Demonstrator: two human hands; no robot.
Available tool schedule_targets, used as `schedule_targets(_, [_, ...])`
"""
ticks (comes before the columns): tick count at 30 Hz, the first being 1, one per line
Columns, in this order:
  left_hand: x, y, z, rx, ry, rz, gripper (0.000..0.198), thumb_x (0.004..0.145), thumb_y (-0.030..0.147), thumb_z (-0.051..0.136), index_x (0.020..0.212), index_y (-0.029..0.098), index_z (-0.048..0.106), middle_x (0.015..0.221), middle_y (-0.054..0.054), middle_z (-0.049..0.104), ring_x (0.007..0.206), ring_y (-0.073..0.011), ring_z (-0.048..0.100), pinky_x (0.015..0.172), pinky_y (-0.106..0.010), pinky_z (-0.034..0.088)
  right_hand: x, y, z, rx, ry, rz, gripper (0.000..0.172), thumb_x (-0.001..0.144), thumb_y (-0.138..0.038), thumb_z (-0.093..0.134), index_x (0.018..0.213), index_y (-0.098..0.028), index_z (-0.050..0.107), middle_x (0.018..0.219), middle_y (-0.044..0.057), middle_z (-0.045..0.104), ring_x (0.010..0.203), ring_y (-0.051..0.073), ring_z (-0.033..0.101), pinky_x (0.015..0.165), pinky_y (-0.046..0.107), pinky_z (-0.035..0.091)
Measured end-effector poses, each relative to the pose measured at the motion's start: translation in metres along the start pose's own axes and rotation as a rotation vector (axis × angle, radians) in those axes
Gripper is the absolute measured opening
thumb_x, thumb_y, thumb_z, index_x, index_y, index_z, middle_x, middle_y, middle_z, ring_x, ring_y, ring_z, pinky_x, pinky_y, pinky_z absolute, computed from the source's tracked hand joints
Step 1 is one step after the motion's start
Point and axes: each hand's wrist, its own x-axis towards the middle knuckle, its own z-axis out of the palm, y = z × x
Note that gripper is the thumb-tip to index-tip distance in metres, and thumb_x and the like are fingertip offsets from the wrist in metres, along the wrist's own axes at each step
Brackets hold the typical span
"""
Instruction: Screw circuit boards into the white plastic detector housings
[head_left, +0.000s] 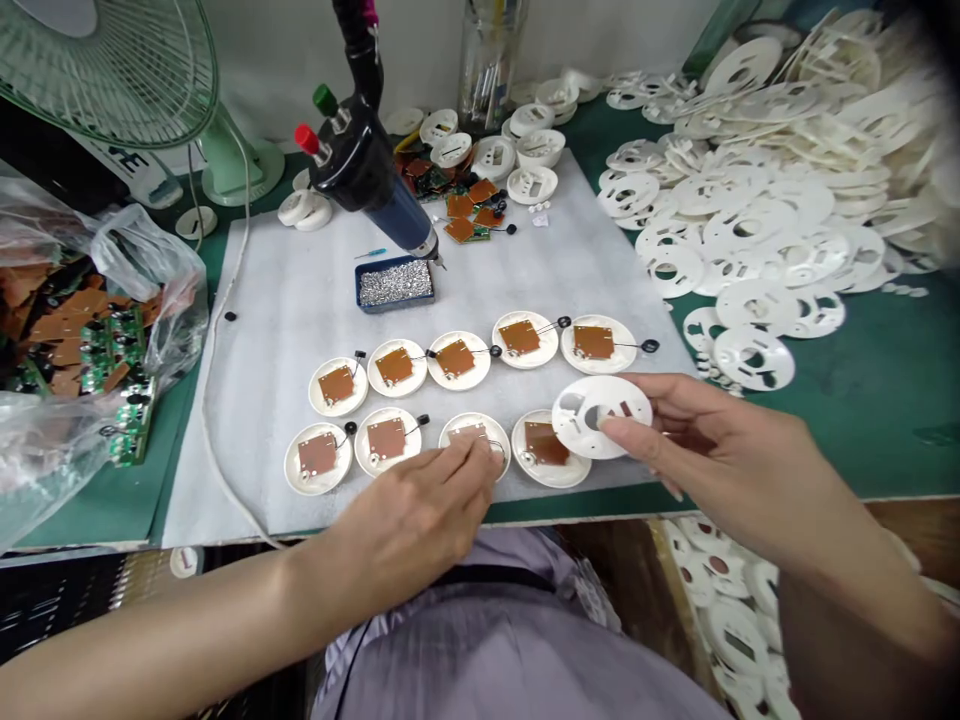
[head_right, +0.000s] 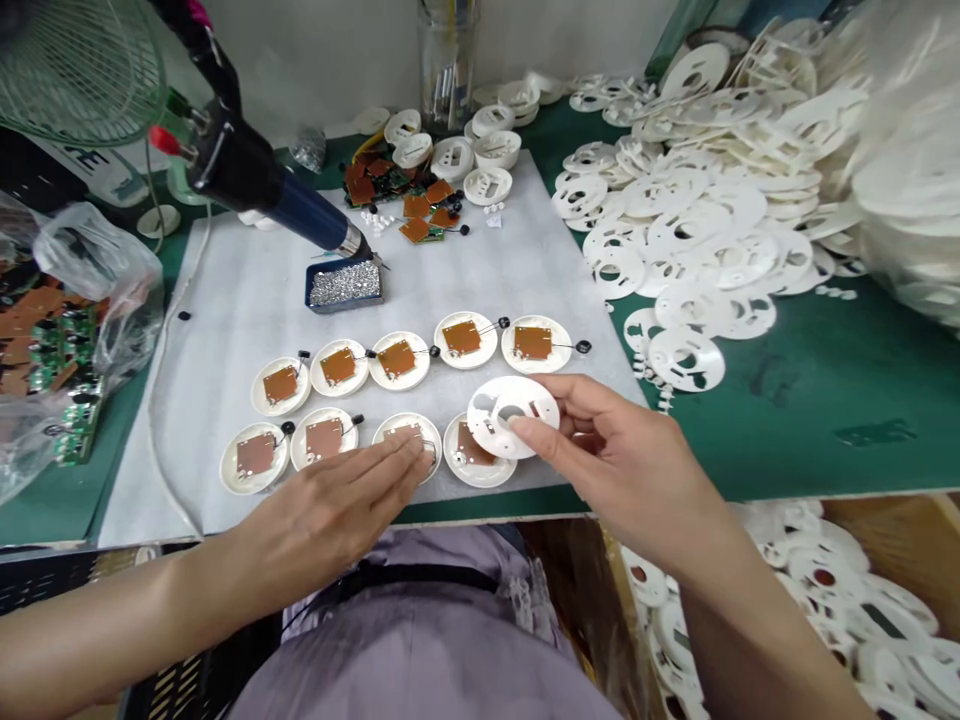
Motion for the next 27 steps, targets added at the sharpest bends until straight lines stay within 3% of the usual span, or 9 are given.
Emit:
schedule_targets(4, [0.001,0.004,0.000,0.055,-0.050,0.018,0.036,0.092,0.001,0.038,0.119,0.003,0.061,0.121,-0.016,0.065,0.113,-0.0255,0.063,0.086,-0.033,0.057,0.005,-0.010,0.012,0.112,-0.150,0.037,0.059,0.079,-0.066,0.059,0.112,-0.017,0.062,0.058,-0.001,0.054,0.046,0.005,0.048,0.043,0.014,0.042])
schedule_targets(7, [0.001,0.010,0.002,0.170,-0.034,0.005,0.040,0.092,0.001,0.036,0.126,-0.001,0.057,0.126,-0.020,0.062,0.116,-0.0266,0.061,0.086,-0.032,0.057,0.007,-0.018,0.016,0.083,-0.246,-0.050,0.055,0.085,-0.062,0.054,0.114,-0.016,0.061,0.070,0.001,0.061,0.051,0.004,0.051,0.047,0.013,0.046])
schedule_targets(10, [0.001,0.014,0.004,0.207,-0.052,-0.003,0.041,0.091,0.002,0.037,0.127,-0.001,0.057,0.124,-0.020,0.062,0.112,-0.0269,0.063,0.082,-0.033,0.057,0.008,-0.023,0.019,0.025,-0.260,-0.135,0.048,0.088,-0.057,0.053,0.111,-0.017,0.064,0.082,0.001,0.064,0.052,0.001,0.049,0.048,0.011,0.044])
schedule_targets(15, [0.000,0.002,0.005,-0.047,-0.061,-0.053,0.033,0.091,0.004,0.045,0.121,0.006,0.059,0.108,-0.015,0.064,0.098,-0.0242,0.064,0.077,-0.034,0.057,0.008,-0.027,0.022,0.014,-0.280,-0.143,0.049,0.089,-0.058,0.052,0.115,-0.018,0.064,0.086,0.003,0.066,0.062,0.005,0.056,0.051,0.012,0.045])
schedule_targets(17, [-0.005,-0.005,0.005,-0.264,-0.016,-0.120,0.034,0.093,0.005,0.046,0.125,0.011,0.056,0.113,-0.012,0.064,0.100,-0.0218,0.063,0.083,-0.035,0.056,0.005,-0.026,0.019,-0.009,-0.241,-0.129,0.052,0.088,-0.060,0.052,0.117,-0.019,0.064,0.080,0.002,0.065,0.058,0.005,0.054,0.048,0.013,0.043])
schedule_targets(20, [-0.013,-0.010,0.006,-0.437,0.159,-0.209,0.033,0.099,0.015,0.047,0.132,0.011,0.048,0.134,-0.014,0.056,0.126,-0.0241,0.051,0.104,-0.041,0.047,0.003,-0.026,0.015,-0.044,-0.241,-0.095,0.057,0.086,-0.063,0.051,0.123,-0.020,0.062,0.060,-0.001,0.054,0.047,0.004,0.045,0.042,0.013,0.038])
schedule_targets(22, [-0.016,-0.009,0.009,-0.389,0.237,-0.289,0.047,0.099,0.032,0.053,0.137,0.007,0.042,0.139,-0.018,0.052,0.137,-0.0298,0.040,0.111,-0.047,0.040,0.003,-0.029,0.020,-0.045,-0.293,-0.086,0.058,0.087,-0.062,0.051,0.130,-0.023,0.057,0.061,-0.003,0.054,0.050,0.005,0.049,0.044,0.013,0.039])
schedule_targets(24, [-0.016,-0.008,0.014,-0.303,0.259,-0.342,0.060,0.096,0.041,0.057,0.138,0.002,0.039,0.136,-0.022,0.054,0.136,-0.0340,0.040,0.109,-0.050,0.041,0.007,-0.032,0.031,-0.075,-0.349,-0.126,0.051,0.090,-0.057,0.049,0.131,-0.026,0.054,0.070,-0.002,0.059,0.055,0.005,0.054,0.050,0.013,0.042])
schedule_targets(27, [-0.013,-0.007,0.023,-0.274,0.253,-0.338,0.057,0.095,0.037,0.059,0.135,0.001,0.040,0.129,-0.022,0.059,0.129,-0.0319,0.048,0.106,-0.046,0.042,0.014,-0.033,0.047,-0.134,-0.443,-0.170,0.040,0.094,-0.053,0.046,0.121,-0.026,0.057,0.070,-0.003,0.060,0.058,0.004,0.055,0.054,0.014,0.040])
